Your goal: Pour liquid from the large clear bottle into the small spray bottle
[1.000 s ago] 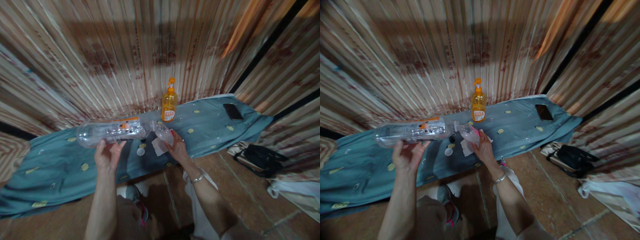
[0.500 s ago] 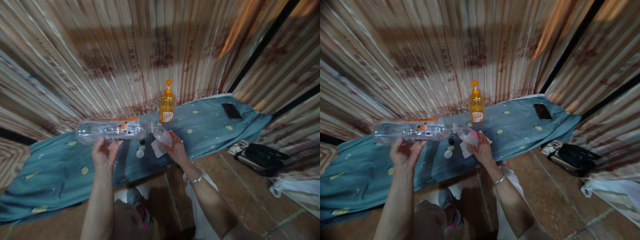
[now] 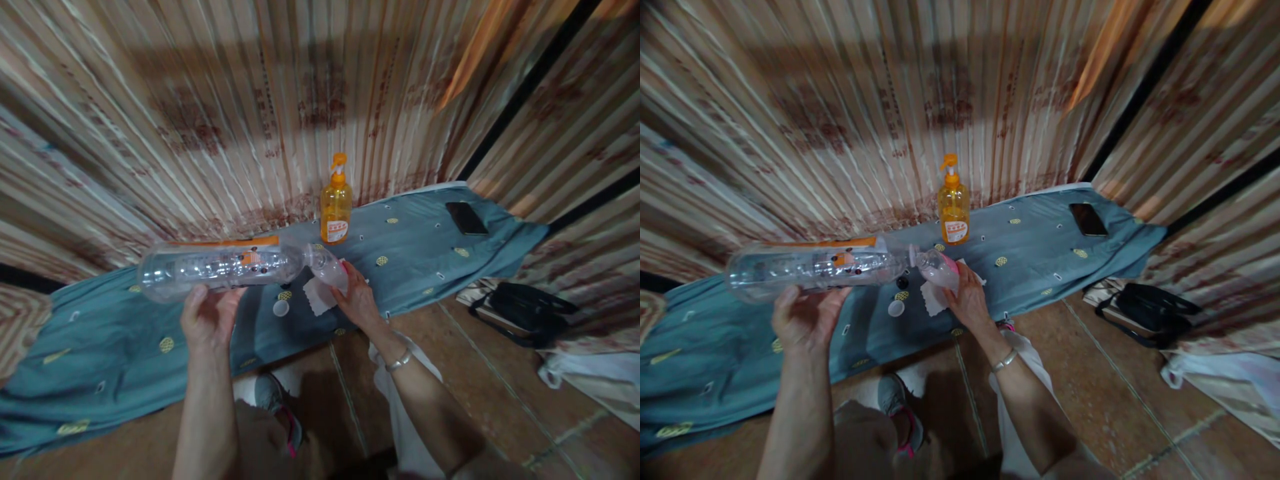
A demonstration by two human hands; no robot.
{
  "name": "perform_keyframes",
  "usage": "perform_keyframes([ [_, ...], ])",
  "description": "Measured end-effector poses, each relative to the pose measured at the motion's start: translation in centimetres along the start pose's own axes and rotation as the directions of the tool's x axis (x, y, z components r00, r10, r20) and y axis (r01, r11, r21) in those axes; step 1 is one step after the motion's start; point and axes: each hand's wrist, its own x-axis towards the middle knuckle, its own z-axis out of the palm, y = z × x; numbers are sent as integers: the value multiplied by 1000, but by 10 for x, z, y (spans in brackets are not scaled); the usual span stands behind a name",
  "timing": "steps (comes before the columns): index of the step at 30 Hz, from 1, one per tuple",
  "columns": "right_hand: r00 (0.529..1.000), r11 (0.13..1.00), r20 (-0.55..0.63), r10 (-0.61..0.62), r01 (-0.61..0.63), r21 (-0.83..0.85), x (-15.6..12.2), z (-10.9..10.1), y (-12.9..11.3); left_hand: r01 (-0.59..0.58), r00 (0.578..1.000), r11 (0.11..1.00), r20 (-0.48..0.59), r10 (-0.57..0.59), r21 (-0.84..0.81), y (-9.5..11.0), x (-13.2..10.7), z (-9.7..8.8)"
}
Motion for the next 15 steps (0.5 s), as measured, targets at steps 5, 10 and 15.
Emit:
perform_keyframes([
  [5,1000,1000,12,-1,1,-7,0,-2,0,-8,1000,1000,-10,8,26,2,-6,1],
  [10,999,1000,31,-26,26,-8,0,-3,0,-26,1000,998,13,26,56,8,-10,1],
  [15,999,999,27,-35,35,-13,-1,-1,1,-28,999,996,35,25,85,10,-12,1],
])
